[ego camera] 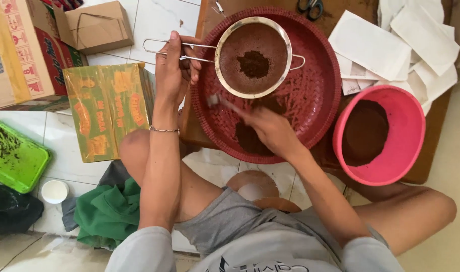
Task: The person sits cross-legged on the floor and uses a spoon to scoop a brown powder from a red tray into a metal sieve. They then shake the sieve over a pink bowl to sift the powder, repeating this process multiple times.
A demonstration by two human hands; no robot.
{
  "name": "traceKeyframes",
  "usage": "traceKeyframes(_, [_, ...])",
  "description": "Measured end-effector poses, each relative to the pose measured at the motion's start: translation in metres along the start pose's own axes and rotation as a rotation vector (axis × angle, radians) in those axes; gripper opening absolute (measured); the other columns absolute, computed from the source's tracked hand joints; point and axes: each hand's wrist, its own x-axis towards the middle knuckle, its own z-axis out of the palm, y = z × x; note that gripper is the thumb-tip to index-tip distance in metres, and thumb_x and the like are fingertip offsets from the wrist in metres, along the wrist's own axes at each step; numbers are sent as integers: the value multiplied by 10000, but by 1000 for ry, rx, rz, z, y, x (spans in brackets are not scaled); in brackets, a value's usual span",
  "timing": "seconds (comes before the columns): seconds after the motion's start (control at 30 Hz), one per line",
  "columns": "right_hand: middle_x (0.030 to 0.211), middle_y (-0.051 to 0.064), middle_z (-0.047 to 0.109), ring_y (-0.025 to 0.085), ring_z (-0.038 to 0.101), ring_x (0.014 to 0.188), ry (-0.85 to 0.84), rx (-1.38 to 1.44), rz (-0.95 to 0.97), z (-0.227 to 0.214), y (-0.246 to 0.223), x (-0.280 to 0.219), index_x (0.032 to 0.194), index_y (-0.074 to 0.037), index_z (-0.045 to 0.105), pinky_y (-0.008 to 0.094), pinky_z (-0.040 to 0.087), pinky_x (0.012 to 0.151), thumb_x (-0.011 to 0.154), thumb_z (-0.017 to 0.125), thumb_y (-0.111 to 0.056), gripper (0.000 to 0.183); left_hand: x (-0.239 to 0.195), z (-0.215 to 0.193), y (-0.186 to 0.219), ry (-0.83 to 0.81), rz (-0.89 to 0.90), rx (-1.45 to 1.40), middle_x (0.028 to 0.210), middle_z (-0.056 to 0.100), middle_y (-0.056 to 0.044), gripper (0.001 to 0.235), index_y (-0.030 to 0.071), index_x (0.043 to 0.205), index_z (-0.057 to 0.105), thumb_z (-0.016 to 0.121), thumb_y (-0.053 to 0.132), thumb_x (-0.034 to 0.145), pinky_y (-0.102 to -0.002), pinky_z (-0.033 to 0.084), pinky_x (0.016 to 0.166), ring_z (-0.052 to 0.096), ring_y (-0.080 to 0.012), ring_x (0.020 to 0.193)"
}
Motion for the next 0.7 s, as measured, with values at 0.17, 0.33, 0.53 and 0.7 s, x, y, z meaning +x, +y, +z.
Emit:
traceKeyframes(0.17, [949, 23, 721, 171, 634, 756, -101, 149, 145, -48, -15, -31, 1333, -146, 678, 313, 529, 703, 926, 630, -57, 419, -2, -7, 2, 20, -12, -1, 619, 623, -34, 491, -8, 1066, 711, 512, 438, 1013, -191, 431, 396, 499, -71, 406])
traceKeyframes(0.33, [893, 99, 751, 187, 661, 684, 136, 133, 256, -27, 5, -5, 1307, -23, 684, 299, 548, 636, 1014, 580, -51, 312, -3, -12, 3, 47, -20, 40, 610, 630, -39, 498, -13, 1048, 713, 491, 432, 1026, -188, 430, 394, 488, -77, 388])
traceKeyframes(0.53, [983, 216, 710, 394, 662, 786, 187, 66, 204, 6, 10, 27, 1066, 77, 653, 448, 515, 698, 855, 631, 47, 214, 2, -10, 2, 28, -19, 13, 606, 621, -41, 492, -15, 1047, 704, 491, 428, 1029, -185, 433, 387, 496, -73, 388])
traceKeyframes(0.7, [1064, 66, 669, 252, 659, 818, -122, 57, 112, -32, -11, -3, 1317, -103, 673, 361, 534, 724, 851, 563, 41, 500, 5, -5, 3, -20, -13, 48, 618, 626, -34, 505, -7, 1074, 700, 503, 455, 1018, -183, 433, 399, 497, -71, 401])
